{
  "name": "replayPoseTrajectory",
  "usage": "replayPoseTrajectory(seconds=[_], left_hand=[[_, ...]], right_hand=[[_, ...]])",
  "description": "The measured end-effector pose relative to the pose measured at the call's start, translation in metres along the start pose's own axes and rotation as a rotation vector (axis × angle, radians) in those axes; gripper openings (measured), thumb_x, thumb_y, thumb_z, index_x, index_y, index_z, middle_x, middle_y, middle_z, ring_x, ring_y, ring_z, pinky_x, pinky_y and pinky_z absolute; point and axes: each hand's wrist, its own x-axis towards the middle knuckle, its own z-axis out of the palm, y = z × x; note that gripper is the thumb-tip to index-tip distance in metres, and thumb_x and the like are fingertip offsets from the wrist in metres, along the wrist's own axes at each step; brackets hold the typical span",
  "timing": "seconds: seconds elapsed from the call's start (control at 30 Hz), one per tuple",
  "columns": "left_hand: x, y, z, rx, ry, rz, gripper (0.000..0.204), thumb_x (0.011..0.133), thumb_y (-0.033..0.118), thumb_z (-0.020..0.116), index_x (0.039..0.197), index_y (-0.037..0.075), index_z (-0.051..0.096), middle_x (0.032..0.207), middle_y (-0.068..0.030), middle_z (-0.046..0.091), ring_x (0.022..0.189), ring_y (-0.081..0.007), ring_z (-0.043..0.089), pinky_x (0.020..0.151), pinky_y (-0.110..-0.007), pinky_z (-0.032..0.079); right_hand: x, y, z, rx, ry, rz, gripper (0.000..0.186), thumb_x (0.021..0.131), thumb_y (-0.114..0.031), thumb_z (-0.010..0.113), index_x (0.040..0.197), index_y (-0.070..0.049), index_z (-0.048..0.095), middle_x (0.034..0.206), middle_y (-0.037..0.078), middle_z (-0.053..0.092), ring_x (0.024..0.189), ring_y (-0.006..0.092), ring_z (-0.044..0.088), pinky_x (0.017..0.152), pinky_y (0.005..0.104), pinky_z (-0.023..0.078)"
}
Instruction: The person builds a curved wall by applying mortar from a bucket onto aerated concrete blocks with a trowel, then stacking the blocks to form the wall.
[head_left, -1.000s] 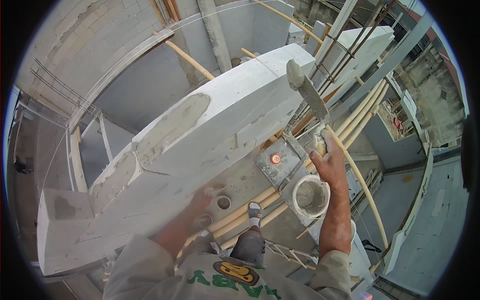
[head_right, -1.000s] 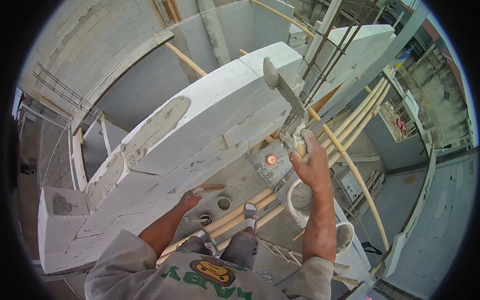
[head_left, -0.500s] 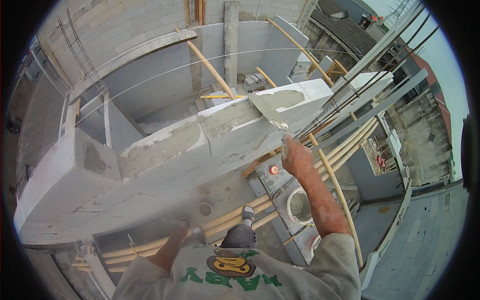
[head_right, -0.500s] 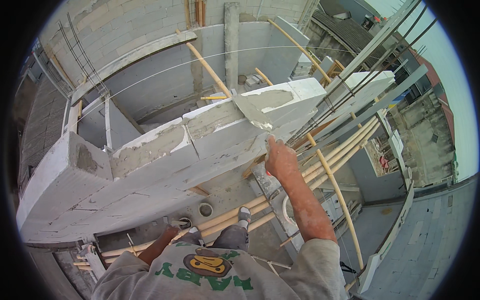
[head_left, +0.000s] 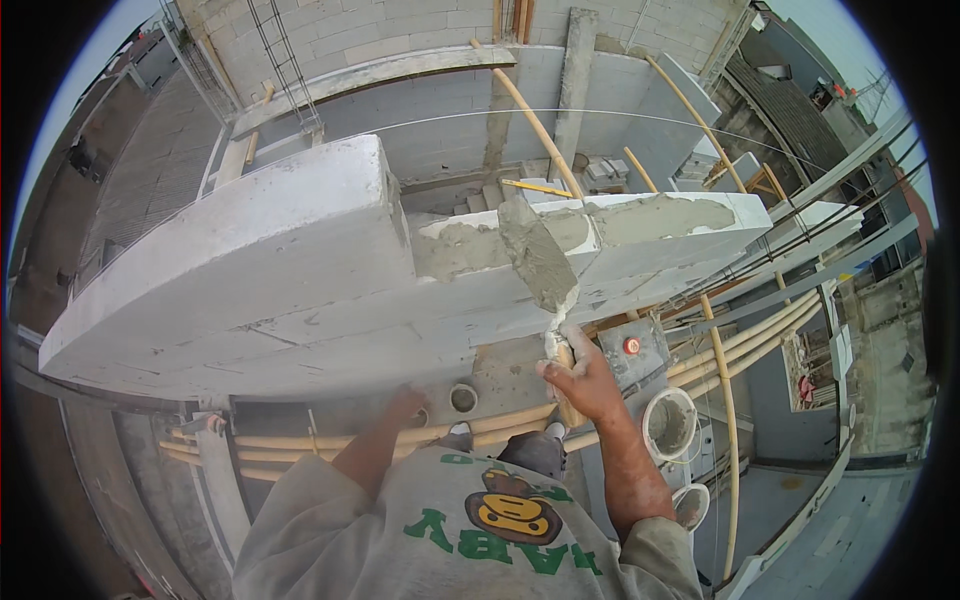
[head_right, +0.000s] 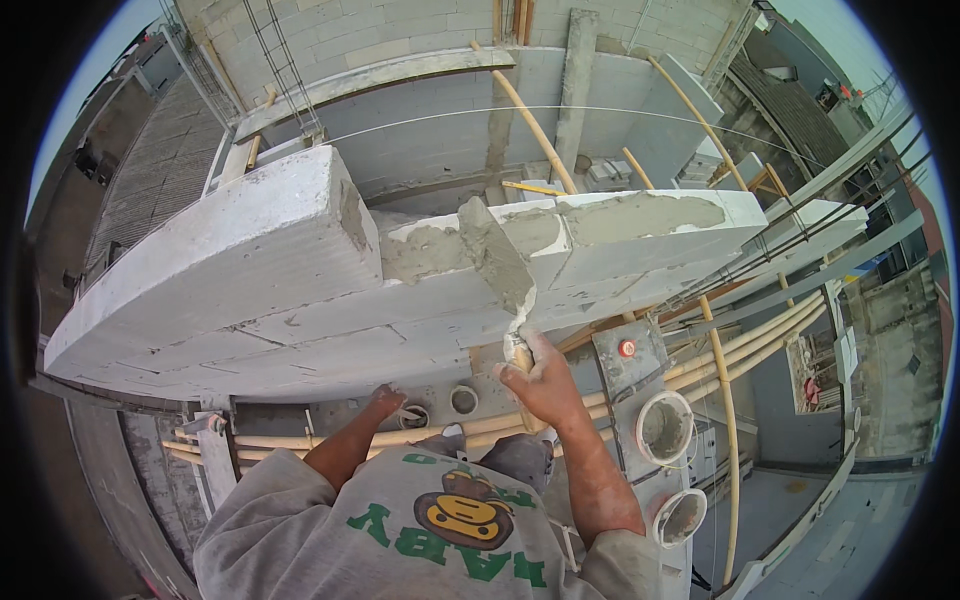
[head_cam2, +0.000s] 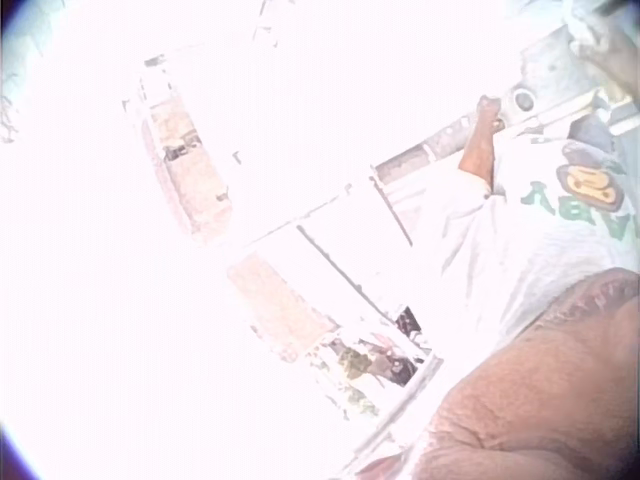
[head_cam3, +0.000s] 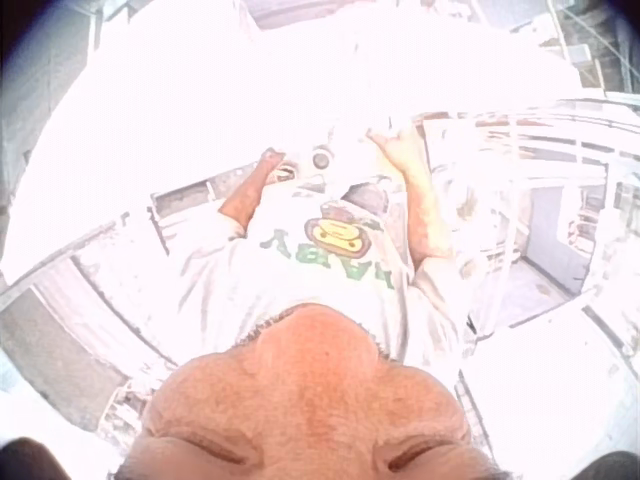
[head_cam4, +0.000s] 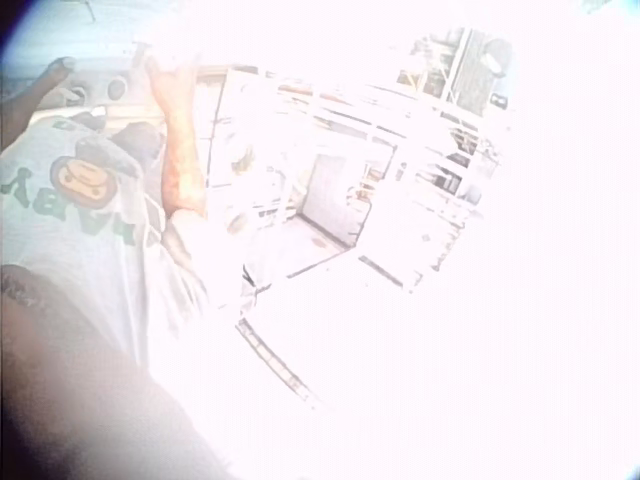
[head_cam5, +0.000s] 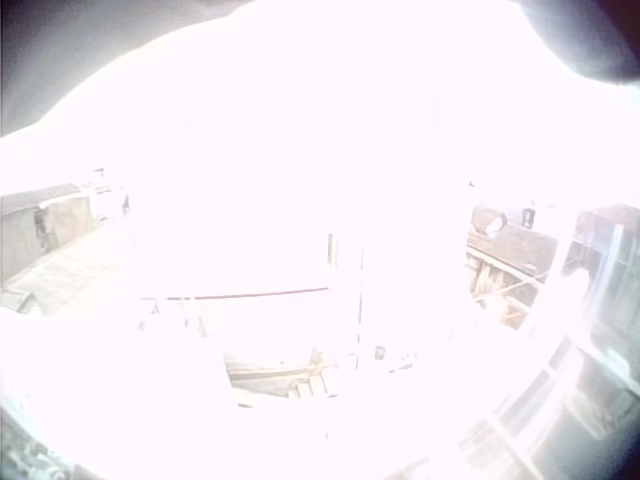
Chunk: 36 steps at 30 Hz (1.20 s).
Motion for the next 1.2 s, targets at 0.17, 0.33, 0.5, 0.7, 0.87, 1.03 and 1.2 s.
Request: replayPoseTrajectory(seconds=[0.17,0.33,0.5,0.7,0.87,1.03,1.2], left_hand=[[-0.044,-0.032,0.007,0.206,0.004,0.004,0.031,0.082,0.035,0.055,0.098,0.013,0.069,0.091,-0.0157,0.068,0.091,-0.0300,0.066,0.081,-0.040,0.051],[-0.085,-0.094,0.038,0.111,-0.084,-0.173,0.025,0.081,0.031,0.058,0.089,0.009,0.068,0.082,-0.0114,0.068,0.078,-0.0285,0.067,0.072,-0.039,0.052],[-0.081,-0.090,0.042,0.407,0.063,0.265,0.024,0.077,0.030,0.060,0.081,0.006,0.066,0.077,-0.0117,0.067,0.071,-0.0241,0.065,0.067,-0.036,0.050],[-0.075,-0.018,-0.016,-0.140,-0.107,-0.312,0.023,0.086,0.020,0.054,0.097,0.004,0.067,0.099,-0.0143,0.067,0.095,-0.0298,0.063,0.085,-0.041,0.048],[-0.064,-0.009,-0.026,-0.242,-0.016,-0.342,0.023,0.083,0.022,0.059,0.095,0.003,0.065,0.091,-0.0134,0.068,0.084,-0.0262,0.065,0.074,-0.038,0.050],[-0.065,-0.010,-0.026,-0.356,0.069,-0.367,0.024,0.080,0.023,0.063,0.093,0.003,0.064,0.084,-0.0127,0.069,0.075,-0.0232,0.067,0.065,-0.036,0.051],[-0.057,-0.024,-0.015,-0.421,0.103,-0.507,0.023,0.080,0.023,0.063,0.092,0.003,0.064,0.084,-0.0123,0.069,0.074,-0.0229,0.067,0.063,-0.037,0.051]], right_hand=[[0.025,-0.016,0.127,0.349,0.014,0.081,0.047,0.079,-0.015,0.068,0.116,0.003,0.045,0.081,0.009,0.057,0.062,0.0159,0.058,0.055,0.0303,0.048],[0.031,-0.060,0.171,-0.072,0.056,-0.022,0.049,0.077,-0.015,0.062,0.115,0.006,0.039,0.087,0.031,0.061,0.084,0.0483,0.060,0.076,0.0484,0.048],[0.031,-0.097,0.163,-0.107,0.061,-0.027,0.050,0.078,-0.015,0.061,0.114,0.010,0.037,0.087,0.032,0.061,0.085,0.0476,0.061,0.079,0.0494,0.048],[0.013,-0.133,0.152,-0.189,0.071,-0.145,0.048,0.078,-0.015,0.061,0.111,0.009,0.038,0.087,0.031,0.060,0.085,0.0474,0.060,0.078,0.0492,0.047],[-0.025,-0.100,0.147,-0.237,0.161,-0.288,0.045,0.079,-0.016,0.061,0.112,0.005,0.040,0.087,0.029,0.059,0.084,0.0484,0.058,0.075,0.0508,0.046],[-0.056,-0.058,0.128,-0.168,0.067,-0.155,0.047,0.079,-0.018,0.064,0.115,0.003,0.041,0.090,0.028,0.059,0.085,0.0448,0.060,0.075,0.0461,0.047],[-0.007,-0.044,0.154,0.038,0.208,-0.098,0.050,0.078,-0.019,0.066,0.115,0.003,0.041,0.088,0.027,0.060,0.083,0.0437,0.061,0.074,0.0447,0.048]])
